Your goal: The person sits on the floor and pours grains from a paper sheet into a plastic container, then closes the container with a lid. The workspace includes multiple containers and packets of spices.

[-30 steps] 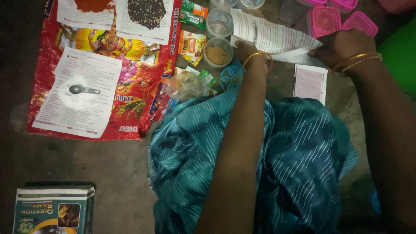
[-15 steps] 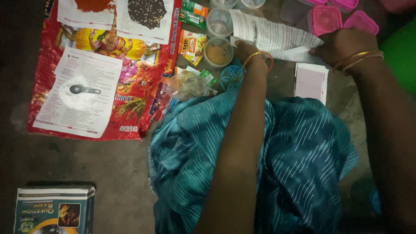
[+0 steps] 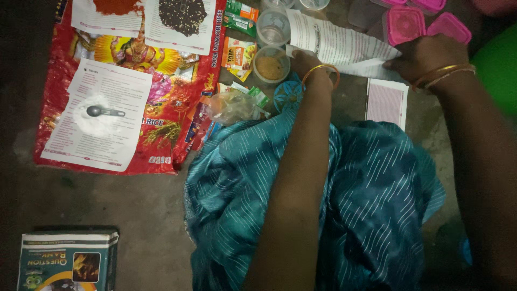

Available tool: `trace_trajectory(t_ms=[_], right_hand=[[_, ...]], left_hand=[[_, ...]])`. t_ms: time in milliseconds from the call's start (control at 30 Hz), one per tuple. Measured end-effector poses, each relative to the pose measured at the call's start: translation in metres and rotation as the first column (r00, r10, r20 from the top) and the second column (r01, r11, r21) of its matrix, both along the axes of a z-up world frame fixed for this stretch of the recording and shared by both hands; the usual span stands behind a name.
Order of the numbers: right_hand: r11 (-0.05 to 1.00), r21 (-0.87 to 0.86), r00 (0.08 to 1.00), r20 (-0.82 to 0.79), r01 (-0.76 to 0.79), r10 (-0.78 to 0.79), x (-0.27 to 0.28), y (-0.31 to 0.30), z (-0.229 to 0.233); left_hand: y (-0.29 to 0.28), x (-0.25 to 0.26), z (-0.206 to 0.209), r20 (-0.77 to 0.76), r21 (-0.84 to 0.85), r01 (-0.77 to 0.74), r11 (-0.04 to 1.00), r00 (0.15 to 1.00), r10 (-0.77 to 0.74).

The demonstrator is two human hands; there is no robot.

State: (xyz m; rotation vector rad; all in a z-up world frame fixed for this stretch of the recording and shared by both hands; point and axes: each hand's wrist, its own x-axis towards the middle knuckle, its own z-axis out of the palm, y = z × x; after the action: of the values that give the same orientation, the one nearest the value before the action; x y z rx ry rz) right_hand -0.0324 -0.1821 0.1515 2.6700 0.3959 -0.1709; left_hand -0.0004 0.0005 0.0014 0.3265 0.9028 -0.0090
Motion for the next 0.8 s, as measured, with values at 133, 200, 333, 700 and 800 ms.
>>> trace_trajectory(t_ms=[133, 200, 333, 700, 800], right_hand=[[0.998, -0.036, 0.999, -0.002, 0.054, -0.055, 0.000, 0.002, -0.002], [0.999, -0.030, 1.000, 0.007, -0.022, 0.022, 0.000, 0.002, 0.000], [0.999, 0.001, 0.999, -0.014, 0.050, -0.050, -0.001, 0.001, 0.001], [0.999, -0.033, 0.997, -0.056, 0.042, -0.044, 0.000, -0.001, -0.001], [0.999, -0.036, 0.998, -0.061, 0.033, -0.035, 0.000, -0.002, 0.001]], left_hand=[[0.005, -0.001, 0.009, -0.086, 0.023, 0.093, 0.995, 0.992, -0.091], [0.009, -0.004, 0.012, -0.086, 0.026, 0.145, 0.989, 0.986, -0.142], [0.012, -0.006, 0.020, -0.088, 0.007, 0.135, 0.991, 0.987, -0.134], [0.004, -0.001, 0.003, -0.053, -0.074, 0.047, 0.996, 0.997, -0.051], [-0.001, 0.005, -0.009, -0.027, -0.103, -0.007, 0.995, 1.000, 0.004]])
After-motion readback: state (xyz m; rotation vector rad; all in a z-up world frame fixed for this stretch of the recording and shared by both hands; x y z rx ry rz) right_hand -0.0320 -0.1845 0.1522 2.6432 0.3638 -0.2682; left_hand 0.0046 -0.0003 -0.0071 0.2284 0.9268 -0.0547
